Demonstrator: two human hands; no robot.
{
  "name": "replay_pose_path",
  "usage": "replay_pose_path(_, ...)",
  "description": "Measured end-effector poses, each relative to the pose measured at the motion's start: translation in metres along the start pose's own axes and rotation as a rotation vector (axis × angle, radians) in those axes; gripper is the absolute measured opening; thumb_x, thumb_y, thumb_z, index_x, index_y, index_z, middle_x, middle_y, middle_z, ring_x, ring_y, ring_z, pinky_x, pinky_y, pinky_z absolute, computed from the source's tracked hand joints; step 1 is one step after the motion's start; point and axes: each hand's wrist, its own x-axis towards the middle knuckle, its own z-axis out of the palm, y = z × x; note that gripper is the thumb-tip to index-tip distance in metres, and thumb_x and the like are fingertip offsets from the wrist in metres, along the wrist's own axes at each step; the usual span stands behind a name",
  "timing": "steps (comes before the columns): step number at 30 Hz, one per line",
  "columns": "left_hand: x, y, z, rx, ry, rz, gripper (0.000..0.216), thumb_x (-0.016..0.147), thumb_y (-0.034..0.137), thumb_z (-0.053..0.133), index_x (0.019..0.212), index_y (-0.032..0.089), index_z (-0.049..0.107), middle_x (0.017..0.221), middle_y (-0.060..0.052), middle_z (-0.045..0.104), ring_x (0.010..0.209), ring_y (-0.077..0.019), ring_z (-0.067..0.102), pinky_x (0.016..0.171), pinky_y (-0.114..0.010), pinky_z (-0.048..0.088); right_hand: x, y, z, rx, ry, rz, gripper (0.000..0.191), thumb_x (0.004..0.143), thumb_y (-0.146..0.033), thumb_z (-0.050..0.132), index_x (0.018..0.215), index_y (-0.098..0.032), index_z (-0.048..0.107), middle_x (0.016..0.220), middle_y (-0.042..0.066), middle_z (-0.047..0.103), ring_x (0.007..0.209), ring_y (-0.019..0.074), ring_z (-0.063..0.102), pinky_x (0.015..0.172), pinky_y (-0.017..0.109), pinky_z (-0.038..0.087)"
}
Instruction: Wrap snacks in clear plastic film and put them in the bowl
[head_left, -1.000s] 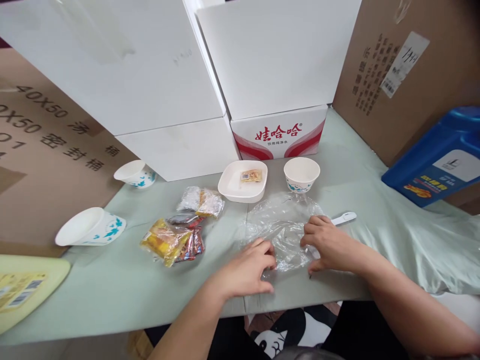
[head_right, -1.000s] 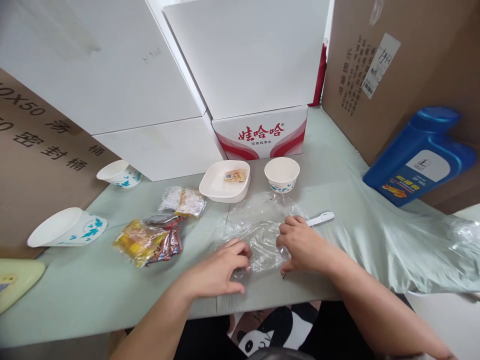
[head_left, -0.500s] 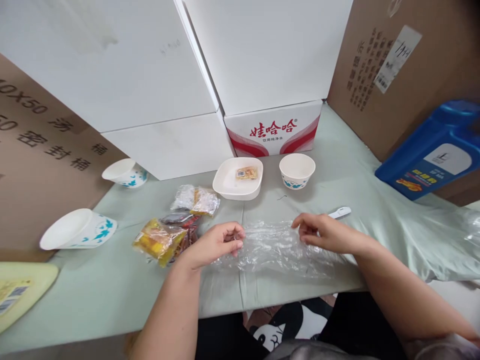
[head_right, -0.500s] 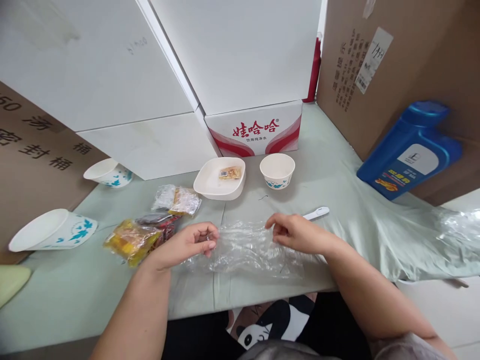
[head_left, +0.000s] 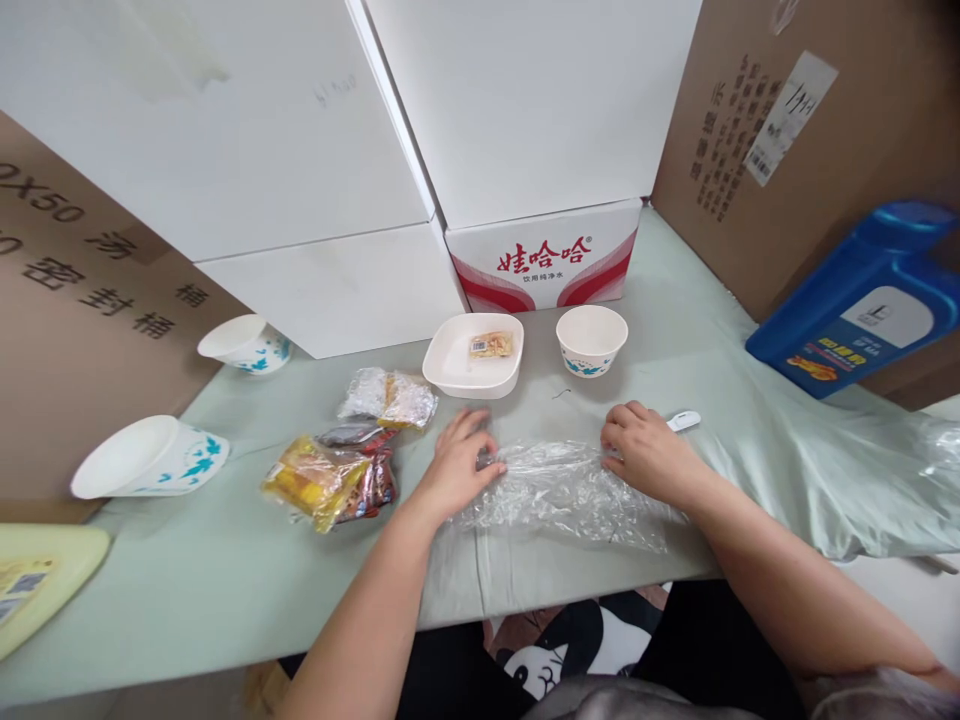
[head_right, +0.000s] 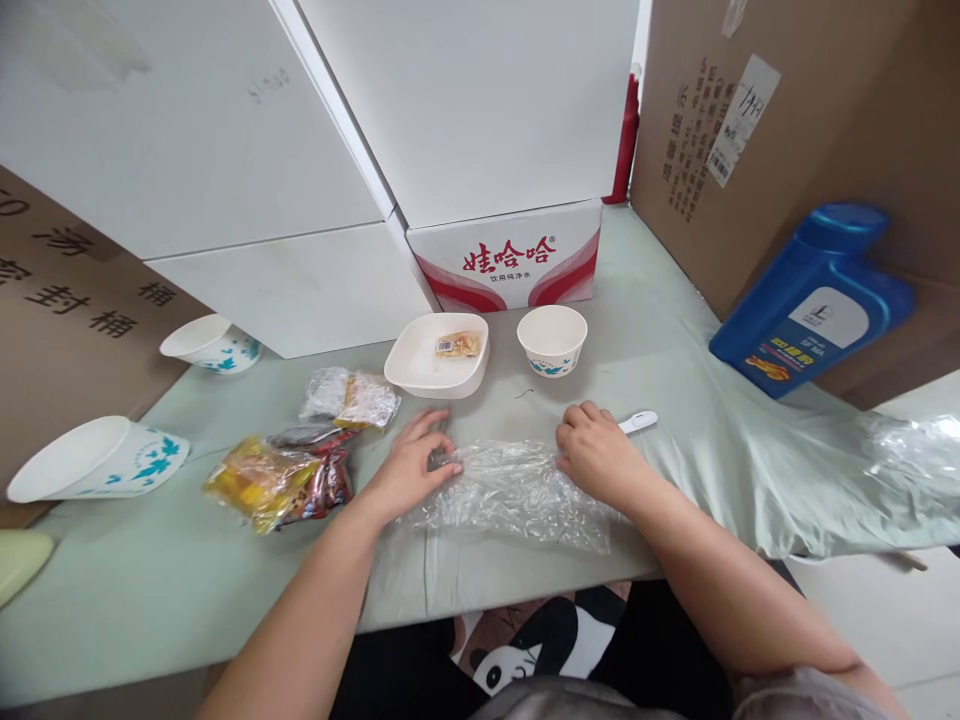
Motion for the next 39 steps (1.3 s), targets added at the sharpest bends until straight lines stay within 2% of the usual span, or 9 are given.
replay_pose_path(4,-0.01,0.011,-0.011,-0.532,-0.244,-0.09,0.028,0.078,0.034,0.063,0.075,0.021,0.039,0.126,-0.012,0.06,0.096,-0.0222,0.067,0.088,-0.042,0.049,0.0,0.004,0.0,0.212,0.036,-0.158,0.015,0.075,-0.005,0.051,0.078,-0.018,0.058,0.088,0.008,0.062,0.091,0.0222,0.055,0.087,0.036,0.041)
replay_pose_path(7,-0.014,0.009,-0.026,-0.809,-0.382,-0.189,0.04,0.074,0.034,0.073,0.082,0.021,0.036,0.11,-0.008,0.066,0.064,-0.0122,0.066,0.068,-0.032,0.051,-0.002,0.001,-0.006,0.363,-0.014,-0.153,0.017,0.074,-0.004,0.048,0.078,-0.019,0.053,0.075,0.002,0.058,0.074,0.0172,0.053,0.071,0.029,0.042)
replay_pose_path(9,-0.012,0.003,-0.031,-0.896,-0.397,-0.221,0.045,0.069,0.032,0.078,0.086,0.021,0.039,0.101,-0.005,0.067,0.065,-0.0118,0.065,0.068,-0.03,0.051,-0.003,-0.002,-0.008,0.443,-0.032,-0.129,0.016,0.075,-0.004,0.047,0.08,-0.019,0.05,0.077,0.001,0.058,0.069,0.015,0.052,0.065,0.026,0.04)
replay_pose_path(15,-0.005,-0.008,-0.029,-0.939,-0.223,-0.24,0.044,0.062,0.026,0.082,0.082,0.02,0.043,0.091,-0.003,0.065,0.082,-0.0132,0.061,0.071,-0.025,0.047,-0.004,-0.004,-0.002,0.46,-0.018,-0.116,0.027,0.076,-0.003,0.045,0.095,-0.019,0.054,0.091,0.004,0.063,0.076,0.0154,0.058,0.068,0.025,0.042)
replay_pose_path(21,0.001,-0.015,-0.022,-0.773,0.004,-0.17,0.034,0.062,0.026,0.075,0.072,0.019,0.042,0.078,0.004,0.053,0.072,-0.0097,0.052,0.067,-0.021,0.041,-0.002,-0.002,0.005,0.331,-0.059,-0.113,0.04,0.085,-0.007,0.04,0.12,-0.019,0.054,0.107,0.009,0.067,0.087,0.0194,0.065,0.074,0.029,0.045)
replay_pose_path(28,-0.002,-0.006,-0.017,0.049,0.521,-0.105,0.008,0.074,0.017,0.057,0.082,0.021,0.057,0.093,-0.006,0.056,0.095,-0.0231,0.055,0.088,-0.037,0.045,-0.001,-0.006,0.004,0.265,-0.088,-0.096,0.039,0.089,-0.011,0.04,0.125,-0.018,0.053,0.113,0.01,0.066,0.091,0.0213,0.066,0.077,0.032,0.047)
replay_pose_path(30,-0.008,0.006,-0.016,0.058,0.35,0.052,0.008,0.081,0.019,0.055,0.085,0.021,0.061,0.093,-0.006,0.06,0.094,-0.0222,0.057,0.087,-0.036,0.046,-0.001,-0.007,0.006,0.252,-0.078,-0.096,0.038,0.09,-0.012,0.04,0.125,-0.019,0.054,0.113,0.01,0.066,0.092,0.0212,0.066,0.078,0.031,0.047)
replay_pose_path(34,-0.015,0.02,-0.01,-0.031,-0.251,0.272,0.013,0.083,0.026,0.063,0.094,0.023,0.068,0.099,-0.005,0.065,0.099,-0.0211,0.058,0.089,-0.034,0.048,0.002,0.0,0.008,0.183,-0.047,-0.009,0.037,0.092,-0.014,0.039,0.125,-0.019,0.055,0.112,0.009,0.067,0.09,0.0216,0.066,0.077,0.032,0.047)
replay_pose_path(39,-0.01,0.009,0.0,0.146,-0.141,0.224,0.018,0.08,0.023,0.065,0.098,0.022,0.069,0.112,-0.008,0.06,0.109,-0.0259,0.053,0.095,-0.041,0.045,0.002,0.026,-0.003,0.02,0.289,0.329,0.034,0.091,-0.017,0.043,0.12,-0.015,0.059,0.113,0.014,0.066,0.104,0.0297,0.059,0.086,0.039,0.046)
